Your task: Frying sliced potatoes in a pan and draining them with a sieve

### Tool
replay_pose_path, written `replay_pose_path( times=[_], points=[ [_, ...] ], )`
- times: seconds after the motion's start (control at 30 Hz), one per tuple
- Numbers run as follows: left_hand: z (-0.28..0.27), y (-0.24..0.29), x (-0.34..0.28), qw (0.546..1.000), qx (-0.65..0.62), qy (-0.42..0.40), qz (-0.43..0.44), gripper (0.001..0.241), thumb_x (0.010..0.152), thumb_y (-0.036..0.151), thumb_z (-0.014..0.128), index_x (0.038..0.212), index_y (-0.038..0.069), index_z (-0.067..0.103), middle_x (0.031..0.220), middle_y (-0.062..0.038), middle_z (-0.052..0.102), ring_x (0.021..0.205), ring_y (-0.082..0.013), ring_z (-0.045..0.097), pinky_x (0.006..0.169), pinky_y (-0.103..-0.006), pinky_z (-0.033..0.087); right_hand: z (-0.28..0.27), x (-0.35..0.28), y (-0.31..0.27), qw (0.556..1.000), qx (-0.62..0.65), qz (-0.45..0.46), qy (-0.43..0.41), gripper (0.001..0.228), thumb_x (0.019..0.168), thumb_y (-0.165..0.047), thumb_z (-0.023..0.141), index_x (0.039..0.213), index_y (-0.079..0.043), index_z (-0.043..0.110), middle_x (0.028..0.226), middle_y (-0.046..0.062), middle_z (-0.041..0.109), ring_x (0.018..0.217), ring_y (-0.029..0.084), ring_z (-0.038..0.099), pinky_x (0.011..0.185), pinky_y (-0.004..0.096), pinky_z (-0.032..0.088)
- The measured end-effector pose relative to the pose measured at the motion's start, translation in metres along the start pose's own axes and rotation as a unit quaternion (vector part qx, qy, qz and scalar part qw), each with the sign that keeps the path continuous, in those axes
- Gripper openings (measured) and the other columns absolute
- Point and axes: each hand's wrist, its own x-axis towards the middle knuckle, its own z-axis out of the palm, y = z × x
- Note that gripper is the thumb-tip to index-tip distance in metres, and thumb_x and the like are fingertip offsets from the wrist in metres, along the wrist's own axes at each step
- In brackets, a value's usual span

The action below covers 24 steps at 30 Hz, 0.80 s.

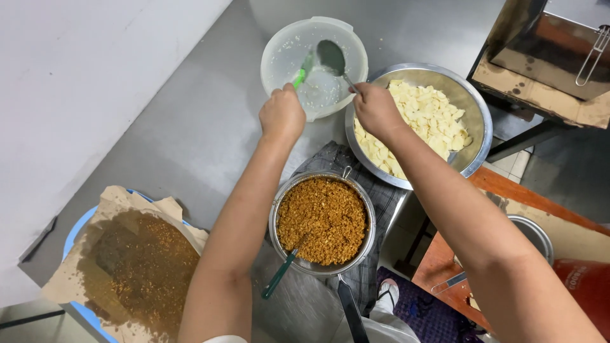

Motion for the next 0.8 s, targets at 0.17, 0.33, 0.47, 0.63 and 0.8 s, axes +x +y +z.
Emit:
replay_pose_path(
  times=[0.17,0.33,0.47,0.63,0.8],
  points=[
    [-0.035,0.018,-0.022,1.000,0.009,-0.016,0.004,0.037,0.100,0.008,0.044,0.130,0.000,0.064,0.105,-0.023,0.069,0.102,-0.0524,0.074,0.088,-0.0651,0.058,0.004,0.015,0.032,1.000,-0.003,0.030,0.001,0.041,0.104,-0.024,0.046,0.128,-0.010,0.076,0.113,0.023,0.077,0.114,0.048,0.068,0.102,0.061,0.052],
    [-0.060,0.067,-0.062,0.995,-0.008,-0.037,0.093,0.041,0.097,0.000,0.042,0.131,-0.005,0.064,0.104,-0.027,0.069,0.093,-0.0535,0.075,0.085,-0.0665,0.059,-0.002,0.001,0.015,0.999,-0.020,0.037,-0.003,0.041,0.104,-0.024,0.045,0.129,-0.008,0.074,0.110,0.028,0.076,0.112,0.050,0.068,0.101,0.063,0.052],
    [-0.016,0.041,-0.029,0.996,-0.009,-0.028,0.081,0.038,0.096,0.003,0.043,0.127,-0.006,0.064,0.099,-0.025,0.070,0.089,-0.0542,0.076,0.080,-0.0676,0.059,-0.004,-0.011,0.003,1.000,-0.021,0.023,0.003,0.042,0.104,-0.024,0.044,0.133,-0.012,0.072,0.113,0.025,0.076,0.112,0.049,0.069,0.100,0.061,0.053],
    [0.002,0.003,-0.008,0.998,0.038,0.044,0.018,0.030,0.099,0.005,0.046,0.121,-0.004,0.065,0.100,-0.020,0.068,0.088,-0.0508,0.077,0.078,-0.0622,0.062,-0.020,-0.024,-0.001,0.999,-0.013,0.042,-0.002,0.043,0.103,-0.024,0.044,0.132,-0.010,0.073,0.116,0.026,0.076,0.115,0.050,0.068,0.101,0.064,0.052],
    [0.011,-0.029,-0.018,0.999,0.036,0.040,0.004,0.033,0.102,0.004,0.043,0.128,-0.003,0.062,0.102,-0.022,0.067,0.093,-0.0506,0.076,0.083,-0.0634,0.060,-0.047,-0.032,-0.014,0.992,-0.122,0.038,0.001,0.042,0.105,-0.030,0.046,0.133,-0.016,0.074,0.117,0.018,0.076,0.113,0.044,0.071,0.099,0.058,0.056]
  ],
)
